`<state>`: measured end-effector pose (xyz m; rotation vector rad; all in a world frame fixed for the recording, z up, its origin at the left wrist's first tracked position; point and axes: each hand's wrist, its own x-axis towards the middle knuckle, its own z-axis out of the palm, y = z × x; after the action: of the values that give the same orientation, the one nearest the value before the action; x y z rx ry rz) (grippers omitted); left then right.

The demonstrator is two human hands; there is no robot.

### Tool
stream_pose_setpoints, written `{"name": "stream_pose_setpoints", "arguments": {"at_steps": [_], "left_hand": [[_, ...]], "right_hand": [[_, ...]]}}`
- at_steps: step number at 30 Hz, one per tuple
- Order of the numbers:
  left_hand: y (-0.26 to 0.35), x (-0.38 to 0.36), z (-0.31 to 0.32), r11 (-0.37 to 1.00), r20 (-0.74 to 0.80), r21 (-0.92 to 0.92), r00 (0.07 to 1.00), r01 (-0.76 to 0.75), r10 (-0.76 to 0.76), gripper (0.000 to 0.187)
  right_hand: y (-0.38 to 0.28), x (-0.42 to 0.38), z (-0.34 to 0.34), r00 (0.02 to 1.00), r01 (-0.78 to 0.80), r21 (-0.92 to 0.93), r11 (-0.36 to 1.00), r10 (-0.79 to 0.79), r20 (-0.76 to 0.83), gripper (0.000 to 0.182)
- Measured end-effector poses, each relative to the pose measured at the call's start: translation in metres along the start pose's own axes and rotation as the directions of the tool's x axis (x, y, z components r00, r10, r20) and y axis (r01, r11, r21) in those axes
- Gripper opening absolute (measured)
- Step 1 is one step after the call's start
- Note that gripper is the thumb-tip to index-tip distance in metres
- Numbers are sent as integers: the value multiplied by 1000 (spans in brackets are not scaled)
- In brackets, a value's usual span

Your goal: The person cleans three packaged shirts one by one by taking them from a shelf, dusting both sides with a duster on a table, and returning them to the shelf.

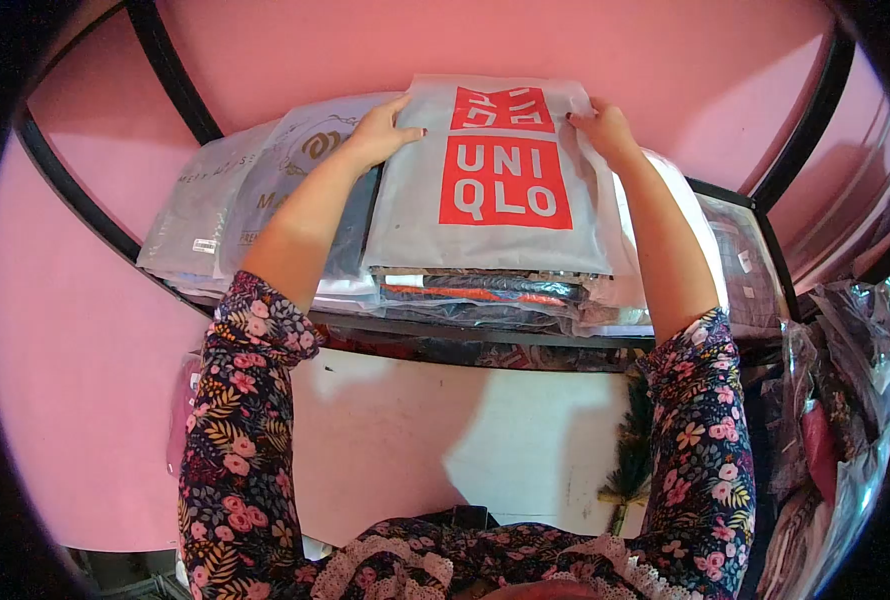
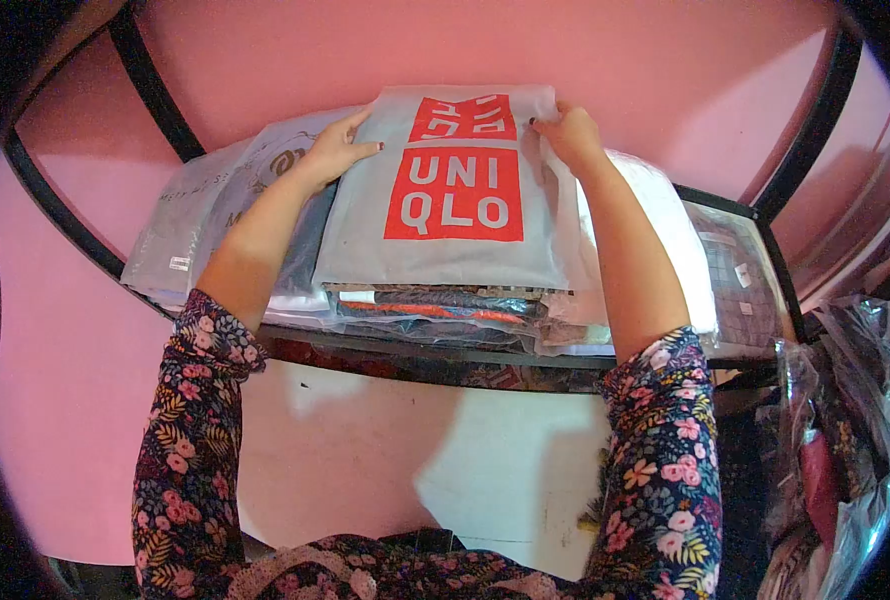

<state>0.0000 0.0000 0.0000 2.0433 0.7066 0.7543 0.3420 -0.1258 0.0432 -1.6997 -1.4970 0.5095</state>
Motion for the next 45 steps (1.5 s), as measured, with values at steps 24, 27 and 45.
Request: {"name": "stream_pose_setpoints", "arguments": {"at_steps": [24,27,45], "left_hand": [[61,-281,47,783,-233,610,917,-121,323,52],[39,-359,68,839,-271,543,952,26,145,54],[-80,-670,226,555,-307,490,729,673,-612,71]], "right_hand": [[-55,-294,-8,763,115,-222,968,-229,-605,33],[1,-362,15,776,-18,-21,1000,1,-630,31],[86,-550,235,995,96,-760,643,-73,64,48]]}}
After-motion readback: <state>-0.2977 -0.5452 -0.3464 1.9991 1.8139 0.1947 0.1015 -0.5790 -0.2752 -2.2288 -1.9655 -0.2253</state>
